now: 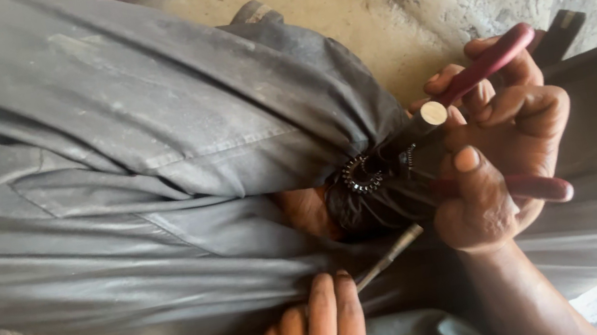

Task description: The person sits on the floor and uses pliers and a screwdriver to manipulate a small metal spring and cylindrical component. The person repeatedly compresses and adjusts the spring around the cylinder, occasionally switching tools.

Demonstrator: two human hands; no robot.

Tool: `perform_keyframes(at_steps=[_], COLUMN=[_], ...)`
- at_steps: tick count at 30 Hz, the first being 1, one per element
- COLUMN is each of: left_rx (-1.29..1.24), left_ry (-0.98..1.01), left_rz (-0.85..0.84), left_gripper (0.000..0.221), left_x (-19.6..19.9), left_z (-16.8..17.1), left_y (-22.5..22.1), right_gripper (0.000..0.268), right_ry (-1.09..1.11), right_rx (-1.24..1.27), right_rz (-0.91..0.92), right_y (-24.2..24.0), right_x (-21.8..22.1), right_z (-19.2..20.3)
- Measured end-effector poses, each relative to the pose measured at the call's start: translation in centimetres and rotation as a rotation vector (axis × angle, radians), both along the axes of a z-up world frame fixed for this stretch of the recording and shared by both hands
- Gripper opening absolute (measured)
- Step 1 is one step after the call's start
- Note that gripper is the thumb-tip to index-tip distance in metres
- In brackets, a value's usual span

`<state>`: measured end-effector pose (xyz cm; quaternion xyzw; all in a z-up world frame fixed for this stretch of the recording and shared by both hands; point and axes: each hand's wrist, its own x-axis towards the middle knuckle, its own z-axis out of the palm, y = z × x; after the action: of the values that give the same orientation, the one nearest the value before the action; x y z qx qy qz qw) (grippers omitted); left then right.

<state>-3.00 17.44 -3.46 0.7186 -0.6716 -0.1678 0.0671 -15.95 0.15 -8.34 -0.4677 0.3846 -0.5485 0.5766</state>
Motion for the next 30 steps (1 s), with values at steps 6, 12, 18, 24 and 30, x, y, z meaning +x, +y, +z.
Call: perform_keyframes(at_steps=[6,12,18,24,30], left_rx=[0.12,0.567,0.675,0.56,0.594], left_ry=[0.536,0.734,0.594,0.683,0.494], left_rz=[0.237,0.318,0.248,0.227,0.109], left_gripper=[0.052,0.059,0.046,0.041,0.045], left_x=[1.3,1.5,3.4,4.3,4.6], left_z=[0.6,0.5,1.4,0.9,1.2], left_y=[1.3,-0.4,-4.7,-6.6,-6.6], right_gripper=[0.042,0.042,0.043,0.045,0.045], right_ry=[0.024,0.003,0.015,-0.013,-0.012], right_rx=[0.019,0.042,0.06,0.065,0.061], right_rz=[-0.005,0.001,-0.01,-0.004,-0.001], right_y=[0.0,0.2,0.0,-0.1,-0.2], right_x=[-0.3,-0.8,-1.1,-1.0,-1.2], right_z=[0.2,0.1,0.3,0.2,0.1])
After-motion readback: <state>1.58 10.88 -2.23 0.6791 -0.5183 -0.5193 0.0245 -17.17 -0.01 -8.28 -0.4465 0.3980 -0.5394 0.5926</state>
